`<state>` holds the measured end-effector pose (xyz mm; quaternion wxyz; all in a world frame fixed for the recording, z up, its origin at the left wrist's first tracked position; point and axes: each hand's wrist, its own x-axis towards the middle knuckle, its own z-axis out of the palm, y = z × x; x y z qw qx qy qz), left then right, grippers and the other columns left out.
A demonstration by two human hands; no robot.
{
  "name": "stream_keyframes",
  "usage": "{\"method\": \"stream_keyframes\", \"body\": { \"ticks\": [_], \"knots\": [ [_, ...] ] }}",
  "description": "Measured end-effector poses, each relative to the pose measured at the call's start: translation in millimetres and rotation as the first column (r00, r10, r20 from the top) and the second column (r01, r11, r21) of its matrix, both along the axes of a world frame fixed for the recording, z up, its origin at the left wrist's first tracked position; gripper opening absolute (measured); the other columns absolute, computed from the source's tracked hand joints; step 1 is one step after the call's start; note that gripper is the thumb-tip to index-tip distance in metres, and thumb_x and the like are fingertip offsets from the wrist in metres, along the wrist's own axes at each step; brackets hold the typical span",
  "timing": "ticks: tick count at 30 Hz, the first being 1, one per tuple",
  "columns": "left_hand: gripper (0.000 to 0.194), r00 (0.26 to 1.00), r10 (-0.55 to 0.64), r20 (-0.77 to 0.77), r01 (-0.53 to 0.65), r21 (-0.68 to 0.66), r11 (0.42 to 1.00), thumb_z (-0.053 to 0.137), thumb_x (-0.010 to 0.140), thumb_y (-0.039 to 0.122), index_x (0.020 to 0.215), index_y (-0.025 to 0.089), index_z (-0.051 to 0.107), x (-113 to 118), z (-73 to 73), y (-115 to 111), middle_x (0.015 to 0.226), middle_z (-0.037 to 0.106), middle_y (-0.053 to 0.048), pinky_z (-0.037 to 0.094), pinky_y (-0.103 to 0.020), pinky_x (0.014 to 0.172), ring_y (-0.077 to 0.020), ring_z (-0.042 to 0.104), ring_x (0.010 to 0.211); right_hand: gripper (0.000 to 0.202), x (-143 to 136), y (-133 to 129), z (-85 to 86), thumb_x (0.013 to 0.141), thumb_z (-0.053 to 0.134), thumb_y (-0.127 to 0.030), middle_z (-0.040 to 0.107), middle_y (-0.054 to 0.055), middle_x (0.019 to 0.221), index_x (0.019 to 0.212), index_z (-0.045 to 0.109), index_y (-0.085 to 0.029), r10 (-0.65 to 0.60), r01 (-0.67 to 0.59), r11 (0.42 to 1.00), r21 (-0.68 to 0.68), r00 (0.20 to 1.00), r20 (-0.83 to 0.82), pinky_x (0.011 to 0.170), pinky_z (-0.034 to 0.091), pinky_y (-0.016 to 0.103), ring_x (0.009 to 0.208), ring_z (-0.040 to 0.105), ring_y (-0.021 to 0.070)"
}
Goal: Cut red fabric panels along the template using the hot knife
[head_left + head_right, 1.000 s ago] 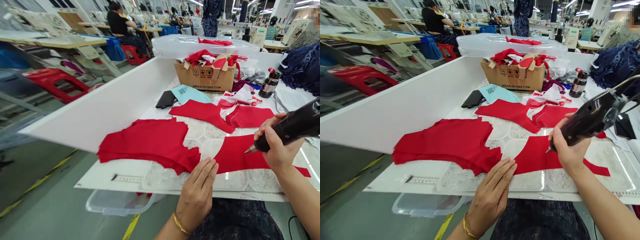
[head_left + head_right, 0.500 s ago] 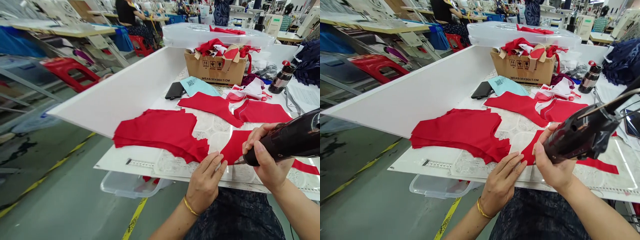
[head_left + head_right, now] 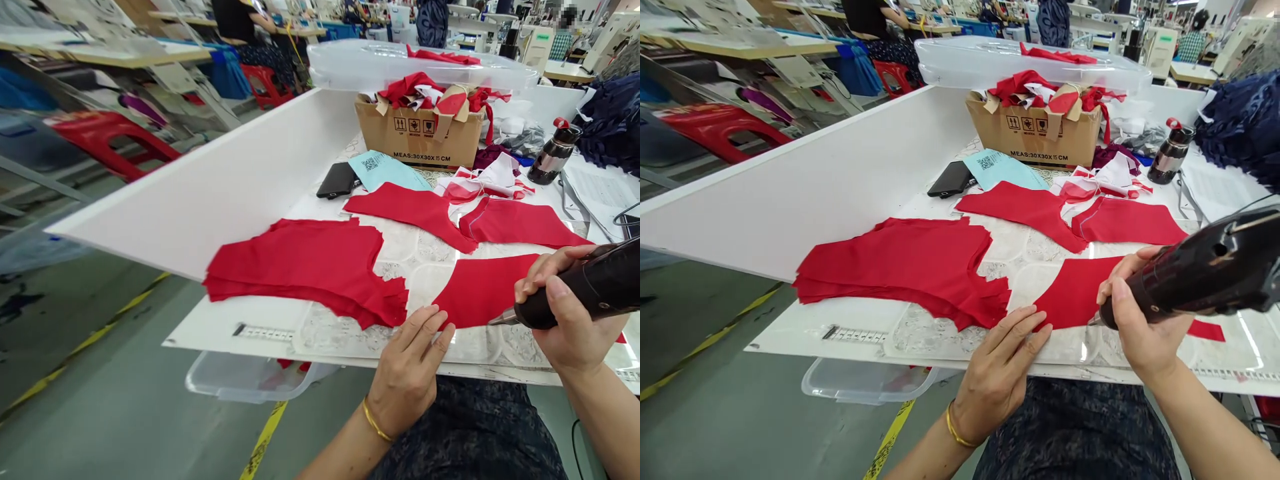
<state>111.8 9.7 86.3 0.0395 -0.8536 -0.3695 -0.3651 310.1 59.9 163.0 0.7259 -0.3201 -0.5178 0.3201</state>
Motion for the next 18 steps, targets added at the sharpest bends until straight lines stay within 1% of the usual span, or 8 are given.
{"method": "stream_keyframes", "body": {
  "ticks": [3, 6, 11, 14, 18],
  "knots": [
    [0.041, 0.999, -0.032, -0.010, 0.032, -0.006, 0.999, 0.042, 0.092, -0.003, 0.123, 0.006, 0.068, 6, 2.8, 3, 0.121, 0.072, -0.018, 0.060, -0.044, 0.106, -0.0297, 0.063, 0.126, 0.024, 0, 1, -1.1, 0.087, 0.078, -0.026, 0.062, -0.005, 0.071, 0.103, 0.060, -0.024, -0.020, 0.020, 1.000, -0.017, 1.000, 0.016, 0.049, 0.053, 0.026, 0.058, 0.059, 0.0133],
    [0.039, 0.998, -0.051, -0.024, 0.051, -0.008, 0.999, 0.044, 0.092, -0.003, 0.122, 0.005, 0.068, 13, 6.1, 7, 0.120, 0.073, -0.017, 0.061, -0.044, 0.105, -0.0301, 0.064, 0.124, 0.026, 4, -1, 1.3, 0.087, 0.078, -0.028, 0.063, -0.005, 0.071, 0.106, 0.060, -0.026, -0.021, 0.021, 0.999, -0.032, 0.999, 0.025, 0.051, 0.055, 0.027, 0.058, 0.060, 0.0135],
    [0.040, 0.995, -0.067, -0.077, 0.066, -0.012, 0.998, 0.041, 0.093, -0.003, 0.123, 0.004, 0.068, 22, 11.1, 15, 0.122, 0.072, -0.018, 0.061, -0.045, 0.106, -0.0310, 0.065, 0.123, 0.029, 22, -1, 6.2, 0.084, 0.081, -0.026, 0.062, -0.005, 0.069, 0.104, 0.060, -0.025, -0.092, 0.092, 0.996, -0.006, 0.995, 0.027, 0.051, 0.055, 0.028, 0.055, 0.060, 0.0138],
    [0.040, 0.990, -0.085, -0.112, 0.083, -0.023, 0.996, 0.040, 0.093, -0.003, 0.121, 0.004, 0.068, 28, 13.2, 18, 0.122, 0.073, -0.017, 0.061, -0.045, 0.106, -0.0307, 0.066, 0.123, 0.028, 31, 0, 3.9, 0.084, 0.080, -0.023, 0.063, -0.005, 0.069, 0.104, 0.060, -0.025, -0.110, 0.110, 0.994, -0.012, 0.994, 0.024, 0.050, 0.055, 0.027, 0.055, 0.061, 0.0136],
    [0.041, 0.982, -0.119, -0.147, 0.112, -0.055, 0.992, 0.040, 0.094, -0.002, 0.121, 0.005, 0.069, 36, 16.1, 23, 0.122, 0.073, -0.017, 0.060, -0.046, 0.107, -0.0303, 0.066, 0.123, 0.021, 33, 0, -0.2, 0.087, 0.076, -0.023, 0.063, -0.005, 0.070, 0.100, 0.060, -0.025, -0.141, 0.142, 0.990, -0.019, 0.988, 0.061, 0.052, 0.055, 0.027, 0.056, 0.061, 0.0135]
  ]
}}
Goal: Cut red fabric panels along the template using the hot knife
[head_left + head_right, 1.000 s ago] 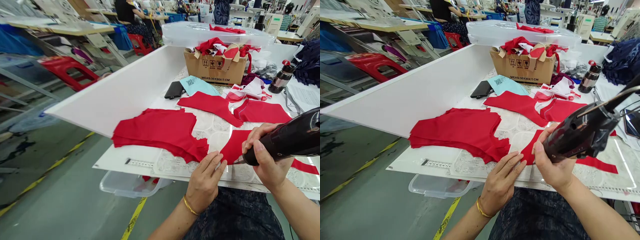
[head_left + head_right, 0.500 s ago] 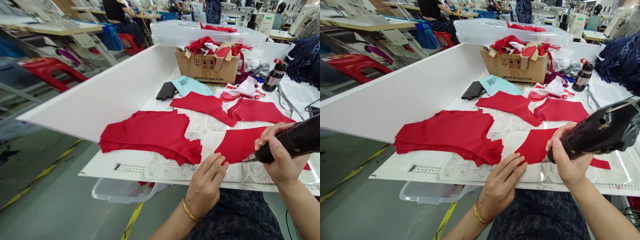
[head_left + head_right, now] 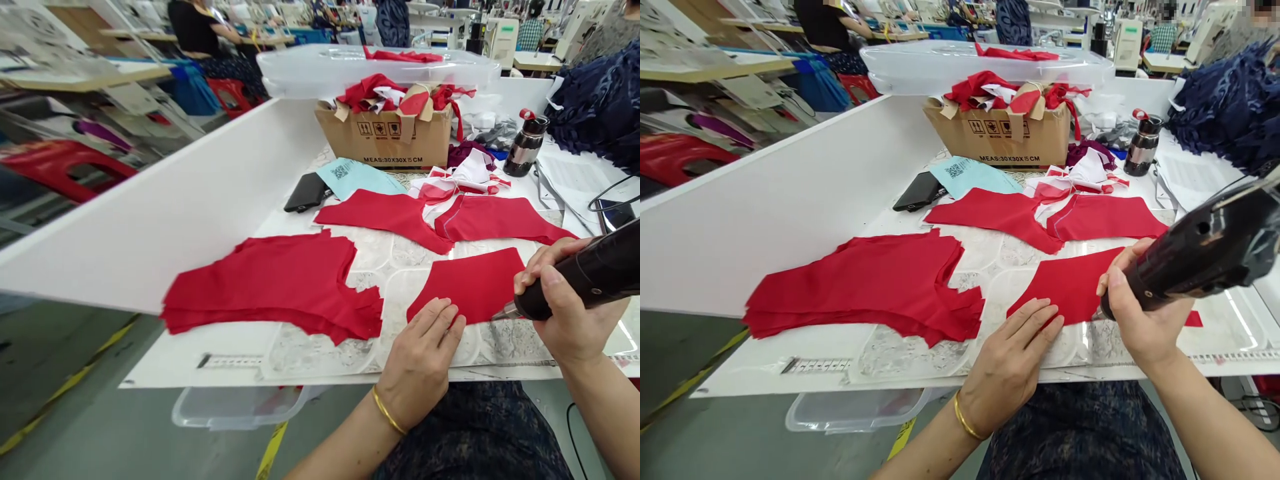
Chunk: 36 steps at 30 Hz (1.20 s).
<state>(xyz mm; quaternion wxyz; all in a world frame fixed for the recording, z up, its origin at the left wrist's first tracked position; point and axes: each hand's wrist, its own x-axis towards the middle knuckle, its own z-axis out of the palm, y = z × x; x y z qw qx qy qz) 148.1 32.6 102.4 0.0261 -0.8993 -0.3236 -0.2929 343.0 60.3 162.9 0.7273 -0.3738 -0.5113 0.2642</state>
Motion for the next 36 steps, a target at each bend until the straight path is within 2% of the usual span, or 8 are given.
{"method": "stream_keyframes", "body": {
  "ticks": [5, 7, 10, 12, 19, 26, 31, 36],
  "knots": [
    [0.041, 0.994, -0.077, -0.077, 0.070, -0.095, 0.993, 0.041, 0.099, 0.004, 0.134, 0.004, 0.063, 19, 6.6, 12, 0.138, 0.067, -0.019, 0.053, -0.046, 0.115, -0.0308, 0.059, 0.137, 0.027, 6, -2, 3.2, 0.086, 0.077, -0.025, 0.063, -0.006, 0.070, 0.105, 0.059, -0.025, 0.017, -0.017, 1.000, -0.008, 1.000, -0.026, 0.049, 0.053, 0.027, 0.055, 0.061, 0.0139],
    [0.040, 0.986, -0.111, -0.126, 0.094, -0.137, 0.986, 0.045, 0.107, 0.020, 0.141, 0.004, 0.058, 28, 8.0, 17, 0.147, 0.061, -0.020, 0.048, -0.046, 0.119, -0.0315, 0.052, 0.145, 0.027, 13, -3, 4.8, 0.086, 0.076, -0.023, 0.064, -0.006, 0.071, 0.107, 0.059, -0.025, -0.009, 0.009, 1.000, 0.001, 1.000, -0.014, 0.051, 0.053, 0.028, 0.055, 0.061, 0.0137],
    [0.067, 0.972, -0.145, -0.187, 0.110, -0.187, 0.976, 0.047, 0.109, 0.058, 0.150, 0.005, 0.050, 37, 6.2, 25, 0.158, 0.051, -0.022, 0.043, -0.048, 0.123, -0.0320, 0.043, 0.152, 0.027, 23, -5, 4.4, 0.086, 0.076, -0.020, 0.064, -0.006, 0.070, 0.107, 0.061, -0.025, -0.057, 0.057, 0.998, 0.003, 0.998, 0.008, 0.052, 0.053, 0.028, 0.056, 0.061, 0.0135],
    [0.081, 0.965, -0.154, -0.214, 0.111, -0.200, 0.974, 0.044, 0.105, 0.070, 0.152, 0.004, 0.047, 40, 3.2, 29, 0.159, 0.048, -0.023, 0.042, -0.048, 0.123, -0.0328, 0.041, 0.153, 0.027, 28, -5, 2.6, 0.086, 0.076, -0.019, 0.065, -0.006, 0.071, 0.108, 0.061, -0.025, -0.067, 0.067, 0.998, -0.001, 0.998, 0.007, 0.050, 0.052, 0.027, 0.055, 0.061, 0.0135],
    [0.082, 0.960, -0.146, -0.239, 0.104, -0.182, 0.978, 0.048, 0.103, 0.072, 0.149, 0.004, 0.049, 41, 1.8, 33, 0.157, 0.051, -0.025, 0.043, -0.045, 0.122, -0.0339, 0.045, 0.151, 0.013, 31, -2, -0.2, 0.088, 0.070, -0.014, 0.062, -0.006, 0.066, 0.091, 0.062, -0.024, -0.105, 0.104, 0.994, 0.018, 0.992, 0.069, 0.048, 0.048, 0.027, 0.052, 0.057, 0.0122],
    [0.088, 0.930, -0.263, -0.256, 0.202, -0.241, 0.949, 0.045, 0.101, 0.077, 0.154, 0.008, 0.045, 62, 6.4, 38, 0.162, 0.046, -0.021, 0.039, -0.047, 0.124, -0.0323, 0.040, 0.154, 0.023, 50, -7, 2.0, 0.086, 0.077, -0.021, 0.065, -0.005, 0.072, 0.104, 0.064, -0.025, -0.149, 0.149, 0.988, -0.030, 0.989, 0.007, 0.053, 0.051, 0.029, 0.055, 0.060, 0.0135],
    [0.091, 0.925, -0.272, -0.266, 0.209, -0.240, 0.948, 0.048, 0.099, 0.078, 0.152, 0.005, 0.048, 71, 0.3, 44, 0.161, 0.046, -0.023, 0.040, -0.047, 0.124, -0.0346, 0.041, 0.153, 0.023, 60, -9, 0.4, 0.083, 0.079, -0.025, 0.064, -0.005, 0.071, 0.102, 0.064, -0.025, -0.205, 0.207, 0.977, -0.058, 0.978, 0.033, 0.053, 0.051, 0.030, 0.055, 0.060, 0.0147],
    [0.091, 0.925, -0.269, -0.269, 0.210, -0.229, 0.951, 0.048, 0.098, 0.079, 0.151, 0.004, 0.049, 69, -0.6, 45, 0.159, 0.047, -0.024, 0.041, -0.047, 0.123, -0.0363, 0.043, 0.152, 0.016, 63, -8, -4.6, 0.085, 0.074, -0.021, 0.062, -0.004, 0.070, 0.094, 0.062, -0.025, -0.224, 0.228, 0.973, -0.039, 0.970, 0.095, 0.056, 0.051, 0.031, 0.058, 0.058, 0.0143]
  ]
}}
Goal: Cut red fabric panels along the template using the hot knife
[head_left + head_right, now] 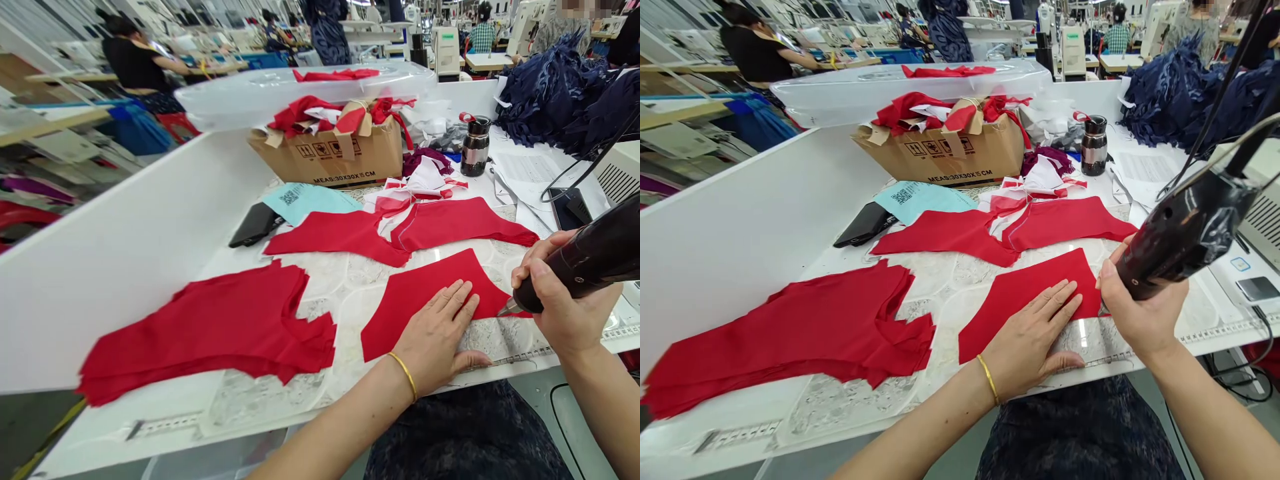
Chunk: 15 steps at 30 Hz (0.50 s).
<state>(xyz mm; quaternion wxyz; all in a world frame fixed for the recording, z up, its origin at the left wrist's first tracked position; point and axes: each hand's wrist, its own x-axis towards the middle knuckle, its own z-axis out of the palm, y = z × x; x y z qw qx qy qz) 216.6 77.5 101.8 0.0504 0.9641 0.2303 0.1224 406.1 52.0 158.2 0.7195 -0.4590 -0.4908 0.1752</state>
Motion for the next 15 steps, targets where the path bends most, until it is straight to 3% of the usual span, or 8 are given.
{"method": "stream_keyframes", "body": {
  "ticks": [7, 15],
  "knots": [
    [0.089, 0.999, -0.029, 0.023, 0.029, -0.031, 0.999, 0.044, 0.100, 0.078, 0.156, 0.009, 0.043, 5, 1.9, -4, 0.161, 0.045, -0.023, 0.039, -0.049, 0.124, -0.0336, 0.039, 0.154, 0.020, 5, -5, 5.7, 0.086, 0.074, -0.024, 0.062, -0.005, 0.070, 0.102, 0.062, -0.026, 0.001, -0.001, 1.000, 0.001, 1.000, -0.022, 0.054, 0.051, 0.031, 0.055, 0.057, 0.0140],
    [0.096, 0.995, -0.092, 0.048, 0.094, -0.036, 0.995, 0.050, 0.094, 0.082, 0.154, 0.007, 0.044, 33, 1.1, -15, 0.160, 0.047, -0.023, 0.040, -0.048, 0.124, -0.0345, 0.041, 0.153, 0.026, 30, -12, 11.4, 0.084, 0.081, -0.030, 0.063, -0.005, 0.069, 0.102, 0.064, -0.024, -0.083, 0.083, 0.996, 0.043, 0.997, 0.006, 0.052, 0.051, 0.032, 0.053, 0.059, 0.0151]
  ]
}}
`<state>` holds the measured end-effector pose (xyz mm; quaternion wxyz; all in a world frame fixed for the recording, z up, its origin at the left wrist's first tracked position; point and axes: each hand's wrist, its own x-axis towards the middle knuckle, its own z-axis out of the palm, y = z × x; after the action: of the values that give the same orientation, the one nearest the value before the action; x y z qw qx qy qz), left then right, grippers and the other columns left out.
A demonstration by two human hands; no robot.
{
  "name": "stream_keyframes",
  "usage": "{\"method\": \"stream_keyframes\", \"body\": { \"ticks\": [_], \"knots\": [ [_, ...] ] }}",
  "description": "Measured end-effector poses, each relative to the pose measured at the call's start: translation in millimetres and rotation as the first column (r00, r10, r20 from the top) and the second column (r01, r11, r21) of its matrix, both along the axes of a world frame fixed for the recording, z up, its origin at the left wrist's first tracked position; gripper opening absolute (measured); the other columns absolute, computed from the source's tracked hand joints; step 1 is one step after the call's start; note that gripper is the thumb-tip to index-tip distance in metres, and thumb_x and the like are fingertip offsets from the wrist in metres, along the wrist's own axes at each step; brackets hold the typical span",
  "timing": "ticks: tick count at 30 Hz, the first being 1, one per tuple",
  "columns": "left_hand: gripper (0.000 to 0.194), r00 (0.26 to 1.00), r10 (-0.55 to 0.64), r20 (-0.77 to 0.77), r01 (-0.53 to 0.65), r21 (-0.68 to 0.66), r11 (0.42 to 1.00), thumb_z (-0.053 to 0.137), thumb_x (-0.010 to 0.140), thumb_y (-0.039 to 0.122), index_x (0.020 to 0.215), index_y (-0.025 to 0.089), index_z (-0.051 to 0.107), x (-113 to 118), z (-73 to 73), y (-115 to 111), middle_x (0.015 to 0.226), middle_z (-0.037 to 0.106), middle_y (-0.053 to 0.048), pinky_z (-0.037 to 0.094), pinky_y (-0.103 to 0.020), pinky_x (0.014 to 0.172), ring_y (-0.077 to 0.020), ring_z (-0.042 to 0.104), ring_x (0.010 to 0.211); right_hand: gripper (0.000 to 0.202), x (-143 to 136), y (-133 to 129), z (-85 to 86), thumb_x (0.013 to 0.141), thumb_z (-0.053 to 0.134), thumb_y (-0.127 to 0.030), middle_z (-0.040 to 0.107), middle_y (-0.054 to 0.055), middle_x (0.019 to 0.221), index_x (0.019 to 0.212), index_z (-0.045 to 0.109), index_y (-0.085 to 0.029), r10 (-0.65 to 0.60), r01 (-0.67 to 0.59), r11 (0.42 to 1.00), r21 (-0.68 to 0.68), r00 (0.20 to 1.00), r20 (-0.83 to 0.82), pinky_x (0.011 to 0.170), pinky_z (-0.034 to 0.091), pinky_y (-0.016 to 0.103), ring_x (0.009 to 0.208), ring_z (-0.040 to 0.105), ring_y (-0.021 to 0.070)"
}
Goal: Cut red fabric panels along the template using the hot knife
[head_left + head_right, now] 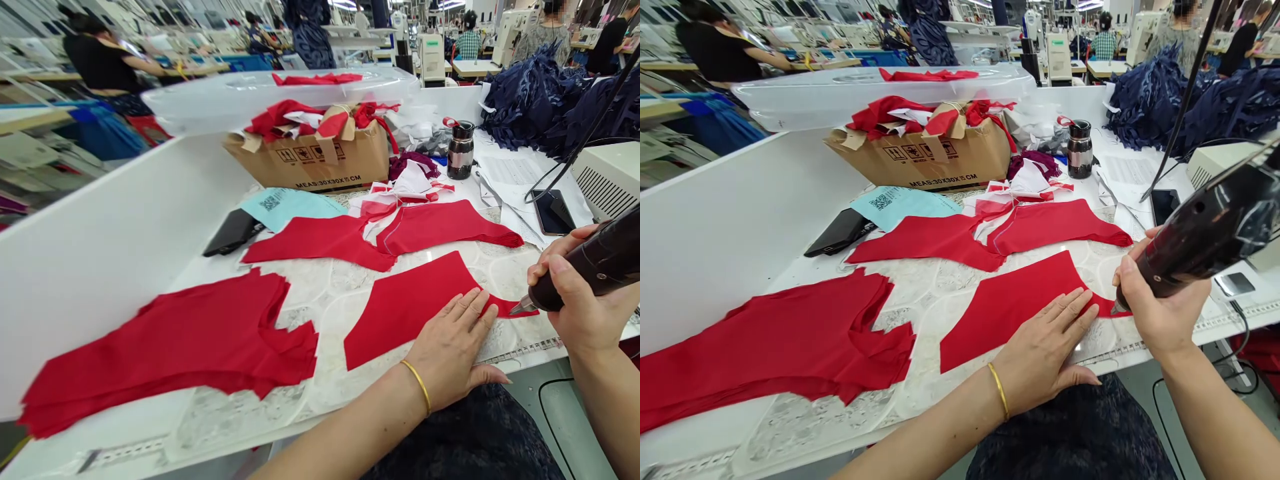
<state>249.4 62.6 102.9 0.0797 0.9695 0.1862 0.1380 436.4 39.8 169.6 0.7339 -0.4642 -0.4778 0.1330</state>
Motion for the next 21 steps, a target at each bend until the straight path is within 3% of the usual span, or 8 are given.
{"method": "stream_keyframes", "body": {
  "ticks": [7, 12, 21],
  "knots": [
    [0.088, 1.000, 0.006, 0.006, -0.006, -0.003, 1.000, 0.043, 0.098, 0.081, 0.152, 0.012, 0.048, 15, -2.8, 2, 0.159, 0.049, -0.022, 0.040, -0.047, 0.123, -0.0319, 0.040, 0.154, 0.027, 6, -3, -6.3, 0.085, 0.082, -0.036, 0.063, -0.004, 0.070, 0.104, 0.065, -0.026, -0.028, 0.028, 0.999, -0.032, 1.000, 0.012, 0.054, 0.051, 0.033, 0.054, 0.059, 0.0157],
    [0.092, 1.000, -0.006, 0.009, 0.006, 0.011, 1.000, 0.048, 0.096, 0.081, 0.151, 0.008, 0.049, 15, -6.6, 5, 0.159, 0.048, -0.024, 0.041, -0.048, 0.123, -0.0341, 0.042, 0.153, 0.024, 7, -3, -6.7, 0.085, 0.081, -0.037, 0.064, -0.003, 0.070, 0.100, 0.066, -0.026, -0.036, 0.037, 0.999, -0.032, 0.999, 0.033, 0.056, 0.052, 0.034, 0.055, 0.059, 0.0161],
    [0.093, 1.000, 0.007, 0.009, -0.007, 0.046, 0.999, 0.044, 0.096, 0.083, 0.151, 0.008, 0.049, 18, -8.6, 4, 0.158, 0.050, -0.023, 0.042, -0.045, 0.122, -0.0340, 0.044, 0.151, 0.021, 1, -2, -6.5, 0.082, 0.080, -0.023, 0.064, -0.004, 0.072, 0.099, 0.067, -0.024, 0.000, 0.000, 1.000, -0.013, 0.999, -0.040, 0.053, 0.051, 0.030, 0.054, 0.058, 0.0138]
  ]
}}
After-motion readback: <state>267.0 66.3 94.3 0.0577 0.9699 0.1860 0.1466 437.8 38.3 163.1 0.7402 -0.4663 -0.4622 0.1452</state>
